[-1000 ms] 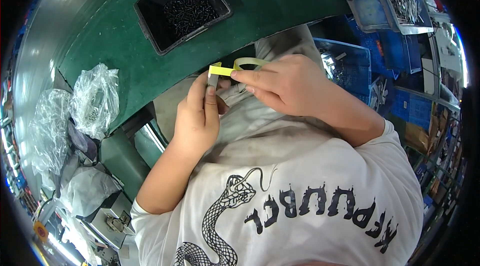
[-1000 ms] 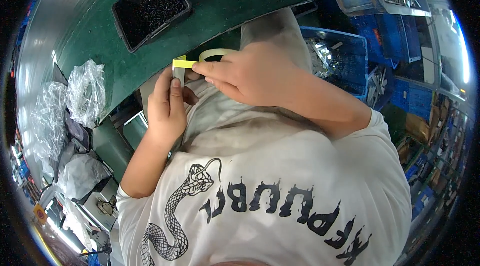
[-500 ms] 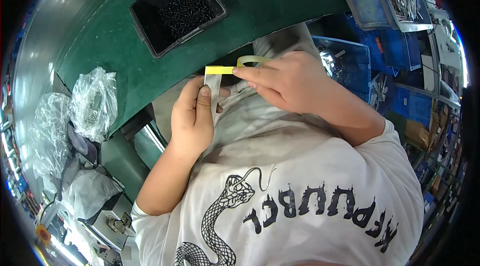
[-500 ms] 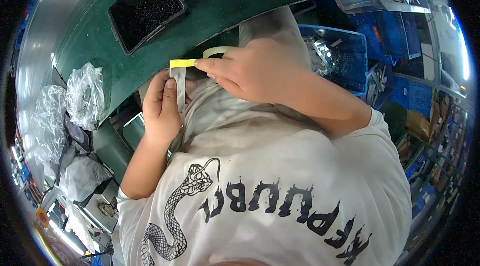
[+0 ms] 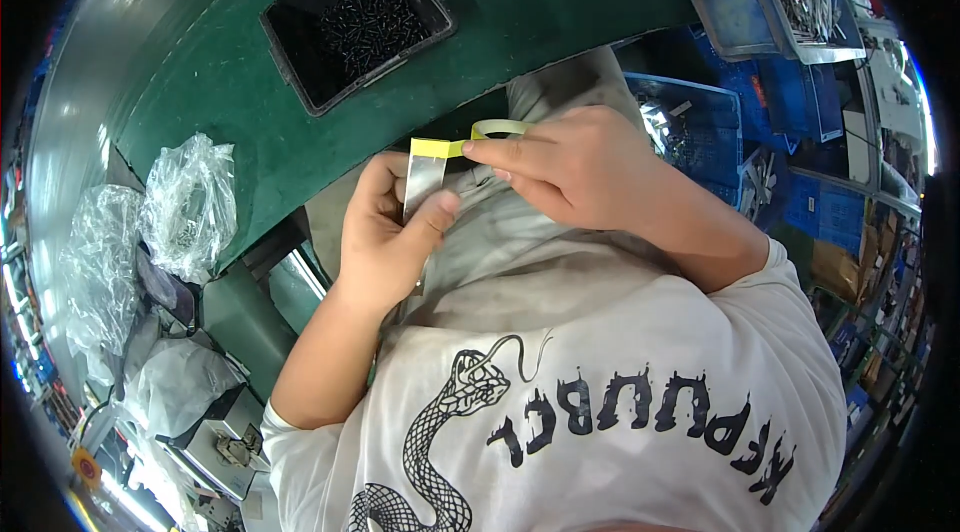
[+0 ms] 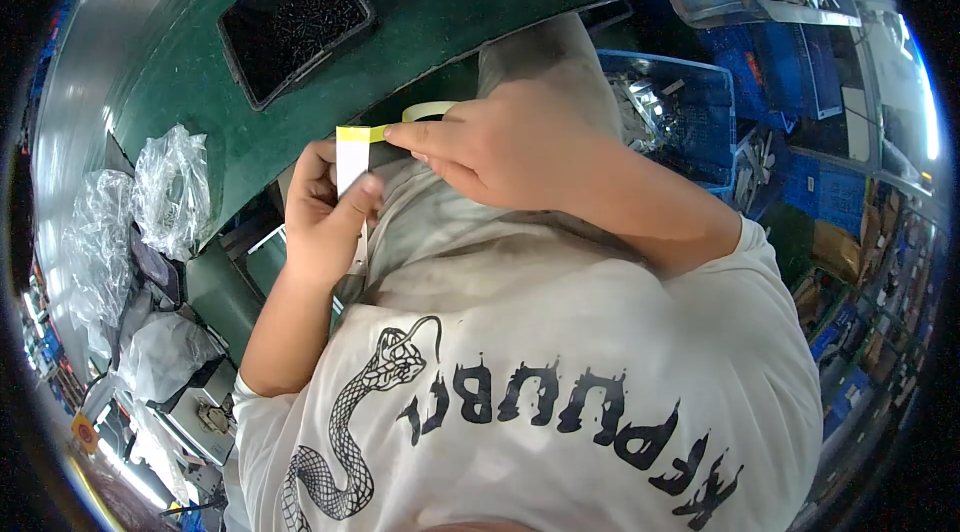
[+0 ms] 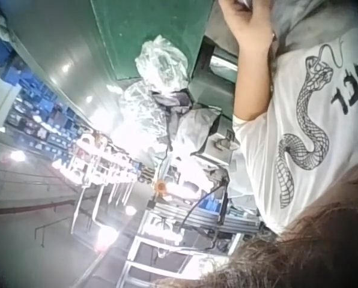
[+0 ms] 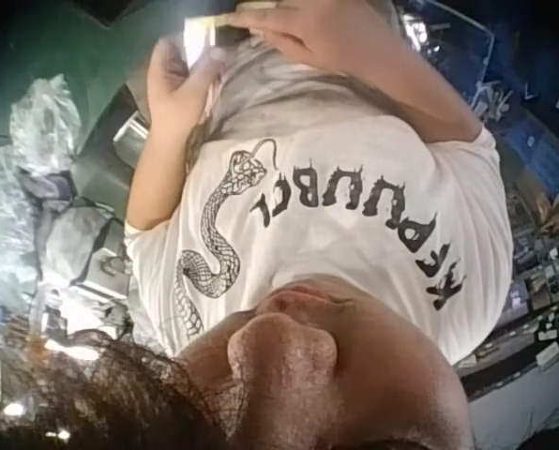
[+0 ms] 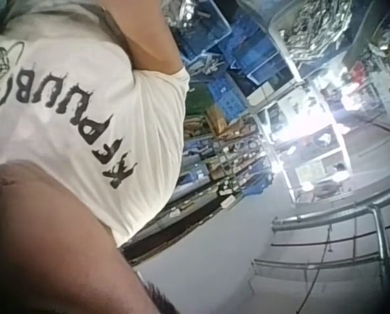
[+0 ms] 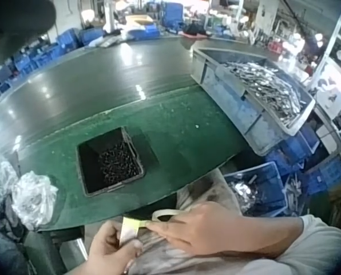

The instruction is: The recorder is applying yellow tape to small silver rectangular electronic components on a production line.

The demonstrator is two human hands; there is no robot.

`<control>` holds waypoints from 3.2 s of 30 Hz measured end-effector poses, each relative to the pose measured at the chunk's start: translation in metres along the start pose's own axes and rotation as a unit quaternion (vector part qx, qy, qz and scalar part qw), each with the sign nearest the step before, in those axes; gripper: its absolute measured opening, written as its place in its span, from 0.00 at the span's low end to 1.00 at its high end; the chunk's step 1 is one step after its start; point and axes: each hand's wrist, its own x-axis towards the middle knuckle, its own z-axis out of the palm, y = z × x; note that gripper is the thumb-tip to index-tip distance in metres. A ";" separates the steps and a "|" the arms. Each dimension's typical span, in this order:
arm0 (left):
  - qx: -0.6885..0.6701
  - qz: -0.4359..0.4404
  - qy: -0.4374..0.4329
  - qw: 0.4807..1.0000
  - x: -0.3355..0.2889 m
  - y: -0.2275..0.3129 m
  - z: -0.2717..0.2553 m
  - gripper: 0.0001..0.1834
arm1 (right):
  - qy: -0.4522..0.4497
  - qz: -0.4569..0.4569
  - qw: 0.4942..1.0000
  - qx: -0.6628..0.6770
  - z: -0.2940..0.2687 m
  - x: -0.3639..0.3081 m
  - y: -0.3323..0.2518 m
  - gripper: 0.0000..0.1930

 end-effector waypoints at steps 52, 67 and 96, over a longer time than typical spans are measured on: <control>-0.042 0.047 0.006 0.998 0.011 0.003 0.005 0.22 | 0.023 -0.055 0.998 0.015 -0.003 0.005 0.011 0.21; 0.145 0.119 0.206 0.960 0.060 0.093 0.041 0.10 | 0.080 -0.082 0.986 -0.122 -0.062 0.051 0.034 0.21; -0.054 0.049 0.069 0.995 0.048 0.091 0.035 0.08 | 0.172 0.013 0.985 0.002 -0.035 0.039 0.045 0.15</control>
